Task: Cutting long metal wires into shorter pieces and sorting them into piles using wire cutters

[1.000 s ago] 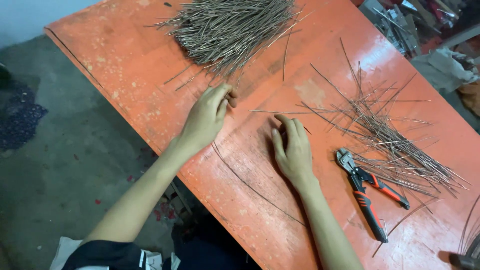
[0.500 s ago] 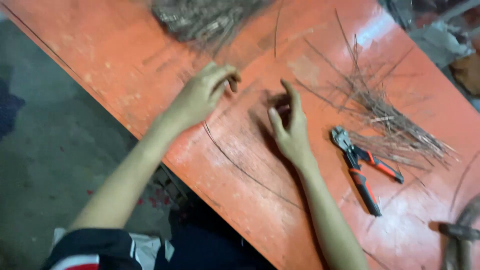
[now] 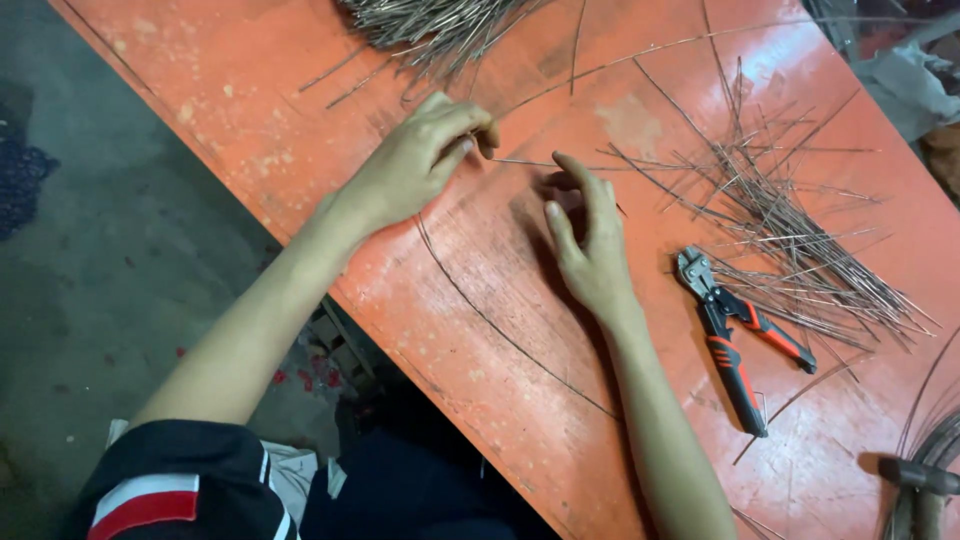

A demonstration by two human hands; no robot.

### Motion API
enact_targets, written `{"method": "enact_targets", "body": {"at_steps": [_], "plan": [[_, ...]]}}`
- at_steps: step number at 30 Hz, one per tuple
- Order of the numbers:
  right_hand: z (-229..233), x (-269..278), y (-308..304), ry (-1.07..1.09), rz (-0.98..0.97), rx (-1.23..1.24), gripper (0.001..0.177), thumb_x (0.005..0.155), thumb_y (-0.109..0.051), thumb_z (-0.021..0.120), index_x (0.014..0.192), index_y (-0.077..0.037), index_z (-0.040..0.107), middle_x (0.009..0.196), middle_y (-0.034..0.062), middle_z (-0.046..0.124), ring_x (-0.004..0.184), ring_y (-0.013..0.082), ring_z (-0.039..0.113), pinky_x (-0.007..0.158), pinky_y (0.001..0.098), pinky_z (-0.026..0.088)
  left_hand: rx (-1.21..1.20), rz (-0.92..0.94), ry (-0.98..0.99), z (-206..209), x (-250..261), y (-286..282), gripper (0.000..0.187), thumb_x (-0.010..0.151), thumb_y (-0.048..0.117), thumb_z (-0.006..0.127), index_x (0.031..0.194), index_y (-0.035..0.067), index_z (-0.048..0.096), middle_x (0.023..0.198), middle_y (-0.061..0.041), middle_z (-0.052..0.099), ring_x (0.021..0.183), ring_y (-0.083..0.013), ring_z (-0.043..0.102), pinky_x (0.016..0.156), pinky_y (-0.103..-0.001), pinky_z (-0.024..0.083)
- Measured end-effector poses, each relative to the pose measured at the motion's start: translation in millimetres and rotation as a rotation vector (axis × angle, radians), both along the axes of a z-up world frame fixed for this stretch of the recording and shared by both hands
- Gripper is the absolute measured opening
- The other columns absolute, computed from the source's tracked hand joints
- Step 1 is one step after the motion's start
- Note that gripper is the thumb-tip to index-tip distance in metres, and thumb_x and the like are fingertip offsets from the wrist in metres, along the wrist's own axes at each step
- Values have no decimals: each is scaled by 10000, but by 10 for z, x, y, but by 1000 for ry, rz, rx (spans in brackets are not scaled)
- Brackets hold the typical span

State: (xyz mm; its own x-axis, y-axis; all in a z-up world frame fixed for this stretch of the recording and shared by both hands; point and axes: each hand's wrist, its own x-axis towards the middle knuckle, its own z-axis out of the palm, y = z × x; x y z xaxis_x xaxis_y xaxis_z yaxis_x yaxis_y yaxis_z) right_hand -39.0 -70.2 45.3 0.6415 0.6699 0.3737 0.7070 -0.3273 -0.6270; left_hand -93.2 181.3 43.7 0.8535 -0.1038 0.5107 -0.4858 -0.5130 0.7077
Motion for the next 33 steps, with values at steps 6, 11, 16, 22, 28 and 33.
{"method": "enact_targets", "body": {"at_steps": [6,11,16,22,28,33], "plan": [[-15,56,-2,229,40,223,553,1099,-404,468,1532,-77,357,1432,175,598,1361,240,562,1100,341,426,107,-23,72,20,-25,-31,197,1012,-13,526,1075,123,654,1033,30,696,989,-229,465,908,-365,397],[-73,196,-61,507,120,579,681,1096,-317,548,1637,-162,164,1660,188,338,1511,339,424,1151,423,478,96,3,66,-48,-13,-18,234,980,-9,559,1136,140,650,1079,-20,688,1081,-270,512,968,-424,413],[300,173,-51,1056,154,1134,774,972,-187,638,1643,-213,251,1744,84,244,1591,414,330,1138,728,463,185,67,40,-93,-78,-31,272,966,32,592,1174,196,655,1098,9,666,1128,-260,531,962,-420,432],[424,215,-170,913,54,908,706,1007,-298,601,1635,-281,279,1673,13,389,1566,318,457,1106,533,548,278,106,-18,103,-222,-114,274,964,30,562,1151,217,635,1104,39,645,1121,-224,528,920,-389,429],[-141,351,-58,849,-59,924,124,1077,-187,564,1195,-209,532,1189,2,578,1219,296,683,935,395,593,680,528,-124,-45,-71,-750,352,859,74,630,1172,232,597,906,18,635,869,-226,590,719,-400,451],[-424,502,-79,794,-114,979,100,1047,-132,608,1118,-127,537,1134,67,637,1021,219,697,842,352,564,415,671,-297,-314,497,-1363,168,872,-47,570,976,84,571,741,-41,496,604,-244,583,547,-338,461]]}}
